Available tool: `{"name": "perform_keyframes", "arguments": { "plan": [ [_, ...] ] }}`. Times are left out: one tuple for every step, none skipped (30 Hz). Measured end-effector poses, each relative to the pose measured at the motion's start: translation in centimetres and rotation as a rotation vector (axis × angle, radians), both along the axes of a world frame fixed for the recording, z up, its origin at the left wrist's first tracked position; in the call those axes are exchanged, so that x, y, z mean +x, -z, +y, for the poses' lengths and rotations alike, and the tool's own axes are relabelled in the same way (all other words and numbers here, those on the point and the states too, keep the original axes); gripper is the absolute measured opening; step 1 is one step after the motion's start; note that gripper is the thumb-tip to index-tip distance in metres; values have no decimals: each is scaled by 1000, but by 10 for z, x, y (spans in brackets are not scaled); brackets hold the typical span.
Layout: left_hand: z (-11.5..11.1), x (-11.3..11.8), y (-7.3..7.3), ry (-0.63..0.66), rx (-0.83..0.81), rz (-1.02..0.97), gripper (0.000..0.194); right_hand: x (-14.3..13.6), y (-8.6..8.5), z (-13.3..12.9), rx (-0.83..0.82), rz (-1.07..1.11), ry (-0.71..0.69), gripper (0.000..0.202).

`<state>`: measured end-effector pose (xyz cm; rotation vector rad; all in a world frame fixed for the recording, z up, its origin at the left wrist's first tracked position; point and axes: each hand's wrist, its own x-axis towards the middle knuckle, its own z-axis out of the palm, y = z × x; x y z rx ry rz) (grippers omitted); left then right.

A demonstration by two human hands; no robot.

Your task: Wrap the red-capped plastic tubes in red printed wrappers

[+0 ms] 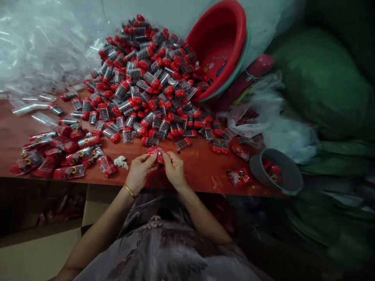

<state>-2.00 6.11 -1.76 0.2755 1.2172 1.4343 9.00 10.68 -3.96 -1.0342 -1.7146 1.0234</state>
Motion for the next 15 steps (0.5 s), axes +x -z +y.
{"name": "perform_keyframes", "arguments": {
  "plan": [
    [1,1,0,-20,-8,-56,35,1,1,0,25,-22,-8,34],
    [1,2,0,-33,-18,-94,34,2,1,1,44,-45,-29,34],
    [2,2,0,-39,-29,-114,33,5,1,4,56,-71,-54,33],
    [4,2,0,-45,-38,-116,33,8,0,9,67,-104,-87,33],
    [5,2,1,-53,-39,-107,33,12,0,16,88,-150,-123,34],
    [6,1,1,-66,-36,-88,33,18,-1,25,125,-213,-150,35],
    [8,-1,0,-80,-29,-67,34,25,-1,36,174,-296,-163,36],
    [9,-2,0,-90,-22,-47,35,32,0,48,245,-402,-151,35],
    [10,-3,0,-97,-16,-31,35,40,1,59,306,-530,-100,30],
    [10,-4,-1,-102,-14,-19,35,48,3,69,331,-657,-34,25],
    [11,-5,-1,-108,-13,-10,36,56,6,77,335,-764,12,27],
    [11,-4,-1,-111,-10,-5,36,64,10,82,335,-840,26,32],
    [10,-3,-1,-108,-5,-3,36,72,14,83,339,-890,17,37],
    [10,-2,-1,-101,-1,-4,36,78,19,82,345,-915,-6,40],
    [9,0,0,-92,0,-4,37,85,22,78,352,-920,-31,42]
  ]
}}
